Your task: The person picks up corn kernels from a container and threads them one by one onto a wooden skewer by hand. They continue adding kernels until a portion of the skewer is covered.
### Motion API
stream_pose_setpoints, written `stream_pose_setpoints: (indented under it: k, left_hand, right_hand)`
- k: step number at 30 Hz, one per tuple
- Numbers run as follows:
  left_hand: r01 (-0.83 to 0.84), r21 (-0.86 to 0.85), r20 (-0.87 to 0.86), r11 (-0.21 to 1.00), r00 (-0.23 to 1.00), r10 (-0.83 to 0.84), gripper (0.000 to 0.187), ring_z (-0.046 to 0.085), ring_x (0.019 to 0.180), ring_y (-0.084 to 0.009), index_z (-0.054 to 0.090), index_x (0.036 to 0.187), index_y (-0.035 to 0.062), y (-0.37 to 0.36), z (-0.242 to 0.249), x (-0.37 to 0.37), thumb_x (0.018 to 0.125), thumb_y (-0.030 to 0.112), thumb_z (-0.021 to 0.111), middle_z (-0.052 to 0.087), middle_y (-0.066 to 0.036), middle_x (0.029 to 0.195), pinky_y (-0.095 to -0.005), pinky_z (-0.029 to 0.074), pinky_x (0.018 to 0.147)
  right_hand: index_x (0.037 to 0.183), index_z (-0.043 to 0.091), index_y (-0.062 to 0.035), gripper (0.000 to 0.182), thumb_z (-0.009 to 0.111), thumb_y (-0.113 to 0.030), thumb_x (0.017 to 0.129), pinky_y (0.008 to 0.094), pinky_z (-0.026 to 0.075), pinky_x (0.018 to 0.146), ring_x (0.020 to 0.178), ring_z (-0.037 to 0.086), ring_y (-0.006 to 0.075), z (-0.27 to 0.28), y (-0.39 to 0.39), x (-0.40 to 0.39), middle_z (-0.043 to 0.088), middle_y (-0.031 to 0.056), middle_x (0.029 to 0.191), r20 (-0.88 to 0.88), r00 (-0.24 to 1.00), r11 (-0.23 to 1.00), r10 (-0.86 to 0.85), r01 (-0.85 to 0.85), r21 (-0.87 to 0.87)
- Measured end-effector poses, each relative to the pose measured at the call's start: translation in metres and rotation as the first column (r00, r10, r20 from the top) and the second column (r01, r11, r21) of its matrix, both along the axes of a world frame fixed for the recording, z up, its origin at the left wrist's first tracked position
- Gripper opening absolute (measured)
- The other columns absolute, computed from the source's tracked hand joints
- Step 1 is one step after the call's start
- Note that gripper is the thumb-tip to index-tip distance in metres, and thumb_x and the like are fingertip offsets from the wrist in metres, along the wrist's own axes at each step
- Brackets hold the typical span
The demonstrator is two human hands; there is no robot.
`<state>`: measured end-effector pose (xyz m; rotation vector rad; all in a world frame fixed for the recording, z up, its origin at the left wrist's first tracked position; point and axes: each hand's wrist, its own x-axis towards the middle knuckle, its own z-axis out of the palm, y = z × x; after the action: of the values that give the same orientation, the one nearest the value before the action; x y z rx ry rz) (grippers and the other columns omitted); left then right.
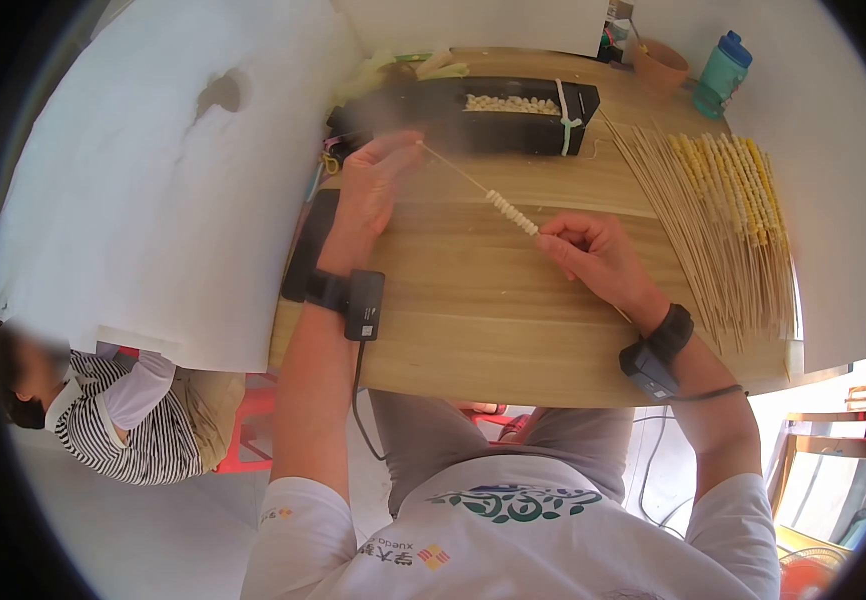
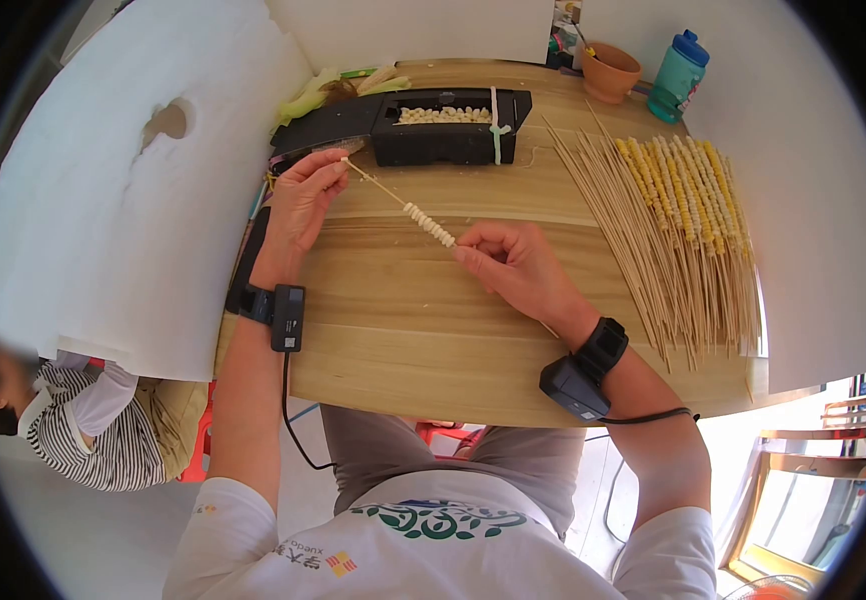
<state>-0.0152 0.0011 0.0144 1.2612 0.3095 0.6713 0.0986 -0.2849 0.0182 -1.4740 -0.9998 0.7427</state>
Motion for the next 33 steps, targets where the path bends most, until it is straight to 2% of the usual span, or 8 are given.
stream_pose_setpoints:
  k: [14,17,19,20,22,26,28,33]
  left_hand:
    - [-0.031,0.059,-0.015,0.998,0.999,0.032,0.016,0.061,0.082,-0.0105,0.069,0.102,-0.0009,-0.005,0.002,0.001,0.086,0.001,0.067,0.068,-0.005,0.092,-0.0228,0.05,0.075]
    - [-0.047,0.153,0.012,0.987,0.999,0.046,0.016,0.06,0.081,-0.0088,0.07,0.101,-0.0007,-0.008,0.001,0.001,0.086,0.002,0.068,0.068,-0.003,0.089,-0.0213,0.048,0.075]
    - [-0.149,0.329,-0.017,0.933,0.986,0.163,0.016,0.059,0.077,-0.0061,0.07,0.101,0.0002,-0.013,0.003,0.001,0.085,0.002,0.068,0.068,-0.001,0.087,-0.0197,0.046,0.073]
    - [-0.148,0.329,-0.017,0.933,0.987,0.162,0.016,0.059,0.077,-0.0061,0.07,0.101,0.0002,-0.014,0.003,0.002,0.085,0.002,0.068,0.068,-0.001,0.087,-0.0197,0.046,0.073]
    - [-0.195,0.465,-0.017,0.863,0.973,0.229,0.016,0.057,0.075,-0.0038,0.071,0.101,0.0013,-0.015,0.002,0.002,0.085,0.003,0.069,0.067,0.0,0.087,-0.0189,0.046,0.071]
    - [-0.218,0.565,0.007,0.796,0.966,0.26,0.016,0.055,0.075,-0.0026,0.071,0.101,0.0014,-0.012,-0.002,0.004,0.085,0.003,0.068,0.067,0.002,0.086,-0.0177,0.045,0.069]
    - [-0.236,0.664,0.016,0.709,0.953,0.303,0.016,0.055,0.075,-0.0018,0.071,0.1,0.0017,-0.013,-0.002,0.004,0.085,0.002,0.067,0.066,0.003,0.086,-0.0173,0.044,0.068]
    - [-0.209,0.659,0.003,0.723,0.961,0.275,0.016,0.054,0.073,-0.0015,0.071,0.1,0.0018,-0.012,-0.002,0.003,0.085,0.001,0.066,0.065,0.004,0.085,-0.0173,0.044,0.067]
  right_hand:
    - [0.088,0.063,-0.002,0.013,0.061,-0.013,0.095,0.0197,0.024,0.047,0.056,0.033,-0.0011,0.004,-0.001,-0.001,0.044,-0.011,0.063,-0.016,1.0,1.0,0.007,-0.007,-0.015]
    - [0.088,0.063,-0.002,0.012,0.061,-0.012,0.094,0.0197,0.024,0.047,0.057,0.033,-0.0011,0.005,-0.001,-0.002,0.044,-0.011,0.063,-0.018,1.0,1.0,0.001,-0.001,-0.023]
    - [0.088,0.063,-0.0021,0.012,0.061,-0.012,0.095,0.0197,0.024,0.047,0.057,0.033,-0.0012,0.006,-0.001,-0.003,0.045,-0.011,0.064,-0.012,1.0,1.0,-0.002,0.002,-0.026]
    - [0.088,0.063,-0.0022,0.012,0.06,-0.012,0.095,0.0196,0.024,0.047,0.056,0.033,-0.0012,0.007,-0.001,-0.003,0.045,-0.011,0.063,-0.001,1.0,1.0,-0.002,0.002,-0.025]
    - [0.088,0.063,-0.0022,0.012,0.06,-0.012,0.095,0.0196,0.024,0.047,0.056,0.033,-0.0013,0.006,-0.001,-0.003,0.045,-0.011,0.063,0.01,1.0,1.0,-0.001,0.001,-0.025]
    - [0.088,0.063,-0.0023,0.011,0.06,-0.011,0.095,0.0193,0.025,0.047,0.055,0.034,-0.001,0.005,-0.001,-0.002,0.045,-0.0106,0.063,-0.023,1.0,1.0,0.019,-0.019,-0.014]
    - [0.088,0.062,-0.0024,0.012,0.06,-0.011,0.095,0.0193,0.025,0.047,0.054,0.034,-0.0008,0.004,0.0,-0.003,0.044,-0.0104,0.062,-0.033,0.999,1.0,0.02,-0.021,-0.013]
    - [0.088,0.063,-0.0026,0.012,0.059,-0.012,0.095,0.0192,0.026,0.047,0.054,0.034,-0.0007,0.0,0.0,0.001,0.045,-0.0102,0.062,-0.043,0.999,1.0,0.029,-0.029,0.002]
